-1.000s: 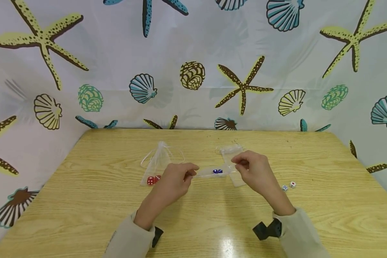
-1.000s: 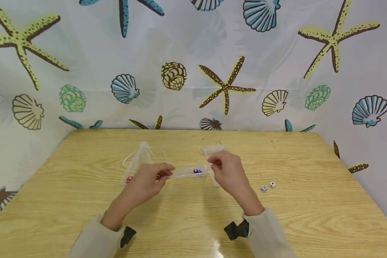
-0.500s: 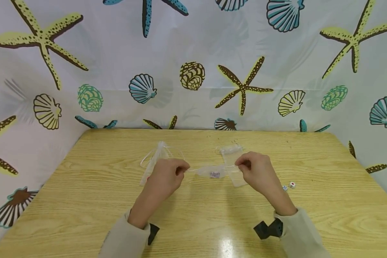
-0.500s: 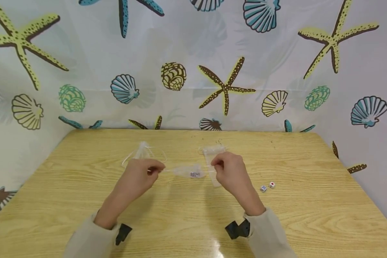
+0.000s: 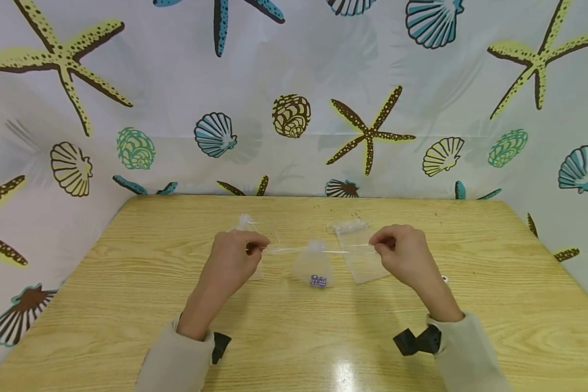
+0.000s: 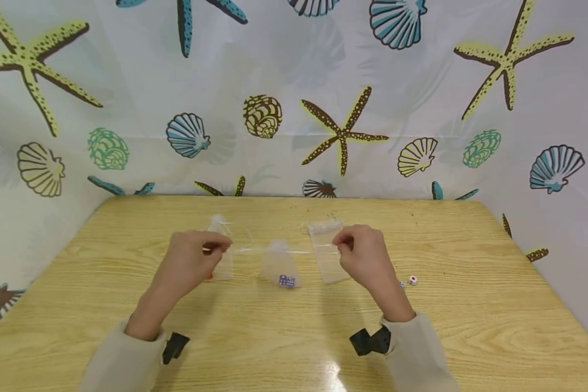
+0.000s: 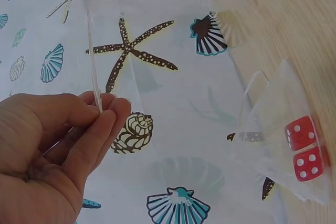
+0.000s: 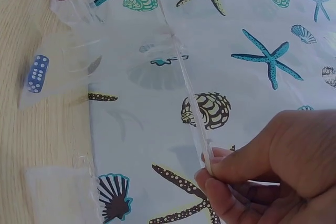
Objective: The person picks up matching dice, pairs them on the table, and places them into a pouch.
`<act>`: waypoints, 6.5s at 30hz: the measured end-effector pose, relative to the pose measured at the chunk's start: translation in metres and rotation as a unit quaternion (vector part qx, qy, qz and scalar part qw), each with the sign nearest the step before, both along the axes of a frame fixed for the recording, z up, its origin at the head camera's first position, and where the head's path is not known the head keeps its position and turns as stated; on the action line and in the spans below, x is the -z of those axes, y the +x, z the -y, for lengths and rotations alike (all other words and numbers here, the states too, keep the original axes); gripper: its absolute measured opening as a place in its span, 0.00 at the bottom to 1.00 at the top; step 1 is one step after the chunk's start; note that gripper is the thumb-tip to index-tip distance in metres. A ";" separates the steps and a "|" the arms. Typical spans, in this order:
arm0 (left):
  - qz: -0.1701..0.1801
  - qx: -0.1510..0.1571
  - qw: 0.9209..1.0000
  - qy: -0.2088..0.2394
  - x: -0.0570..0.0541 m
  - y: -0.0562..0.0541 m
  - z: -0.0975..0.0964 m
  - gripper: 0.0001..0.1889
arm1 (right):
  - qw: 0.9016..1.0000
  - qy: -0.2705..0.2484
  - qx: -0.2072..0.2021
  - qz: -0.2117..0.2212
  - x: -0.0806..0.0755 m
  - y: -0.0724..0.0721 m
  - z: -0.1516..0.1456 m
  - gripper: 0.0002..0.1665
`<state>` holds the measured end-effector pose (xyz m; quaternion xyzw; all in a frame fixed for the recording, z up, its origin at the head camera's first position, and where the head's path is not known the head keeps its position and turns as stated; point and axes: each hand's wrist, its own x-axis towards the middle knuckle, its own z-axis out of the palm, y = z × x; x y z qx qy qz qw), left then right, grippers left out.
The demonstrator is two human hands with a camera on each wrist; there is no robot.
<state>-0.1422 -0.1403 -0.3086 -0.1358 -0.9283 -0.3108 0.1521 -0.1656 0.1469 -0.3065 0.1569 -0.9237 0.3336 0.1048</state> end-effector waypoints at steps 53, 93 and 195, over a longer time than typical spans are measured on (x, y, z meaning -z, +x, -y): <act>0.157 0.002 0.983 -0.096 0.056 -0.086 -0.006 0.14 | 0.992 0.057 -0.046 0.100 0.081 -0.069 0.050 0.05; 0.125 0.152 0.964 -0.178 0.037 -0.086 -0.114 0.26 | 0.992 0.119 0.004 0.042 0.053 0.008 -0.086 0.12; 0.123 0.242 0.908 -0.318 0.072 -0.098 -0.139 0.14 | 0.982 0.084 -0.136 0.104 0.062 0.039 -0.052 0.07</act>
